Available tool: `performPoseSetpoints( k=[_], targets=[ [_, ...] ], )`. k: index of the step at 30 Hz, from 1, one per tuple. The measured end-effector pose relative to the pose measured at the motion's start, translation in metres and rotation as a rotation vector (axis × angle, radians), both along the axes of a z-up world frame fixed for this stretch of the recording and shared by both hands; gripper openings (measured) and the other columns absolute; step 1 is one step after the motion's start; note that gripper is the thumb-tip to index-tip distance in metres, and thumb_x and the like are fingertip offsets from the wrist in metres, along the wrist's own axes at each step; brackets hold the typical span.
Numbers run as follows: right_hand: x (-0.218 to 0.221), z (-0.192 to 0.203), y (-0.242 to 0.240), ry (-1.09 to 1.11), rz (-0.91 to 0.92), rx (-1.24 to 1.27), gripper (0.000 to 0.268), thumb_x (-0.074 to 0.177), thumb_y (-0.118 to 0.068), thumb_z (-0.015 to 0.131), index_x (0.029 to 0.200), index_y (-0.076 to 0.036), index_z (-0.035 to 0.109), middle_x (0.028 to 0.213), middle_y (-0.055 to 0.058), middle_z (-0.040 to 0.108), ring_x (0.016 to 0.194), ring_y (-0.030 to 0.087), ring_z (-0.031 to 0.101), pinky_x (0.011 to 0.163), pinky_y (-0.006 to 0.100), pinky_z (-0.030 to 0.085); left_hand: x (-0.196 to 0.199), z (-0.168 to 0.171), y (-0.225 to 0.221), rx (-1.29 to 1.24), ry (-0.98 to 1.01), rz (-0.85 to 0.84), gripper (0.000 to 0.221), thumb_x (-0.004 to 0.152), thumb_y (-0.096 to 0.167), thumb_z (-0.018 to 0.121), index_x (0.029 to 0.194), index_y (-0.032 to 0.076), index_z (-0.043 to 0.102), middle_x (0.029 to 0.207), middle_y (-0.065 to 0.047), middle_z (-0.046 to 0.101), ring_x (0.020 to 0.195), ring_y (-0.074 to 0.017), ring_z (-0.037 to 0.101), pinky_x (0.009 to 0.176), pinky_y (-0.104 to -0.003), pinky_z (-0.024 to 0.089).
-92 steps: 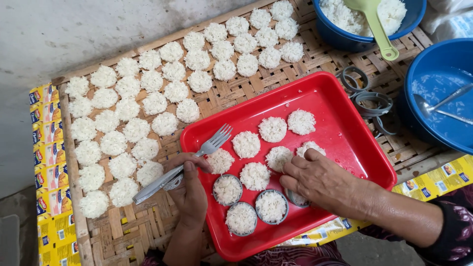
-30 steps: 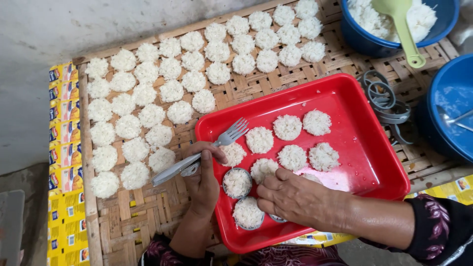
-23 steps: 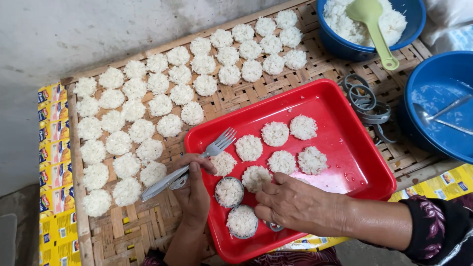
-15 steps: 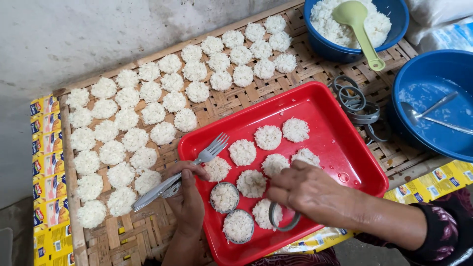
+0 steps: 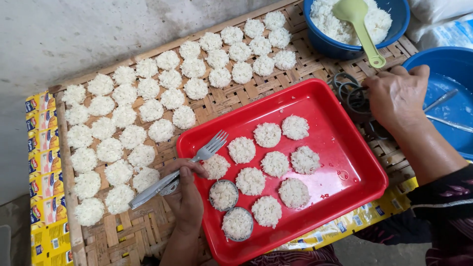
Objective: Molding rice mixture into small circular cakes using a fork and metal molds on a red tray.
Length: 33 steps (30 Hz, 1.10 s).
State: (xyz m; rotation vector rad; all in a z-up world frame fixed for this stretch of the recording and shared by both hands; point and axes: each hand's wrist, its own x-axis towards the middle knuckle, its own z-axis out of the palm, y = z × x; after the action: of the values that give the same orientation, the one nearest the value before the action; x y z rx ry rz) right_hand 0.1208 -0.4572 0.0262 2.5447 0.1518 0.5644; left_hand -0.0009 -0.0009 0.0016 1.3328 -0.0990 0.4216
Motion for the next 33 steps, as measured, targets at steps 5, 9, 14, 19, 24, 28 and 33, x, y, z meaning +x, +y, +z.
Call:
performPoseSetpoints(
  k=[5, 9, 14, 19, 24, 28, 33],
  targets=[
    [-0.009, 0.014, 0.015, 0.249, -0.186, -0.072, 0.032, 0.103, -0.026, 0.058, 0.124, -0.04, 0.076, 0.107, -0.011, 0.082, 0.101, 0.009, 0.067, 0.099, 0.037, 0.031, 0.001, 0.006, -0.002, 0.035, -0.017, 0.001, 0.014, 0.111, 0.018, 0.044, 0.111, 0.007, 0.052, 0.093, -0.008, 0.061, 0.079, -0.0164, 0.058, 0.078, -0.03, 0.053],
    [-0.045, 0.069, 0.075, 0.116, 0.098, 0.018, 0.016, 0.115, -0.036, 0.069, 0.101, -0.035, 0.076, 0.085, -0.016, 0.077, 0.076, 0.002, 0.066, 0.085, 0.027, 0.043, 0.003, 0.012, -0.004, 0.025, -0.035, -0.009, 0.014, 0.11, 0.015, 0.043, 0.107, 0.007, 0.054, 0.093, -0.006, 0.062, 0.077, -0.0153, 0.058, 0.075, -0.028, 0.052],
    [-0.089, 0.075, 0.194, 0.575, 0.776, 0.627, 0.011, 0.081, -0.014, 0.081, 0.091, -0.017, 0.077, 0.091, -0.002, 0.079, 0.094, 0.02, 0.071, 0.088, 0.042, 0.049, 0.001, 0.009, -0.004, 0.025, -0.037, -0.012, 0.014, 0.111, 0.016, 0.042, 0.109, 0.007, 0.052, 0.098, -0.006, 0.061, 0.079, -0.0144, 0.058, 0.077, -0.028, 0.052],
    [-0.09, 0.025, 0.255, 0.685, 1.076, 0.756, 0.025, 0.086, -0.024, 0.074, 0.107, -0.012, 0.069, 0.107, 0.006, 0.068, 0.103, 0.03, 0.061, 0.083, 0.043, 0.043, 0.013, 0.004, -0.003, 0.171, -0.194, 0.115, 0.027, 0.111, 0.019, 0.037, 0.097, 0.002, 0.053, 0.076, -0.011, 0.063, 0.064, -0.0185, 0.067, 0.066, -0.031, 0.058],
    [-0.083, 0.018, 0.284, 0.567, 1.24, 0.346, 0.021, 0.093, -0.016, 0.061, 0.114, -0.015, 0.061, 0.105, 0.001, 0.06, 0.107, 0.023, 0.05, 0.092, 0.039, 0.035, 0.012, 0.009, 0.0, 0.222, -0.177, 0.144, 0.032, 0.111, 0.021, 0.038, 0.092, 0.003, 0.056, 0.075, -0.008, 0.065, 0.063, -0.0185, 0.068, 0.069, -0.031, 0.058],
    [-0.081, 0.021, 0.293, 0.573, 1.229, 0.233, 0.019, 0.088, -0.009, 0.063, 0.107, -0.015, 0.061, 0.099, 0.002, 0.061, 0.1, 0.025, 0.049, 0.09, 0.041, 0.035, 0.012, 0.014, -0.001, 0.202, -0.195, 0.122, 0.03, 0.112, 0.02, 0.037, 0.094, 0.002, 0.054, 0.075, -0.008, 0.064, 0.064, -0.0172, 0.066, 0.072, -0.03, 0.056],
    [-0.079, 0.018, 0.296, 0.566, 1.216, 0.22, 0.017, 0.089, -0.005, 0.06, 0.103, -0.013, 0.058, 0.097, 0.003, 0.056, 0.102, 0.026, 0.049, 0.091, 0.042, 0.034, 0.012, 0.016, -0.002, 0.208, -0.212, 0.126, 0.031, 0.112, 0.022, 0.038, 0.093, 0.004, 0.054, 0.075, -0.008, 0.065, 0.065, -0.0167, 0.068, 0.073, -0.03, 0.056]
  ],
)
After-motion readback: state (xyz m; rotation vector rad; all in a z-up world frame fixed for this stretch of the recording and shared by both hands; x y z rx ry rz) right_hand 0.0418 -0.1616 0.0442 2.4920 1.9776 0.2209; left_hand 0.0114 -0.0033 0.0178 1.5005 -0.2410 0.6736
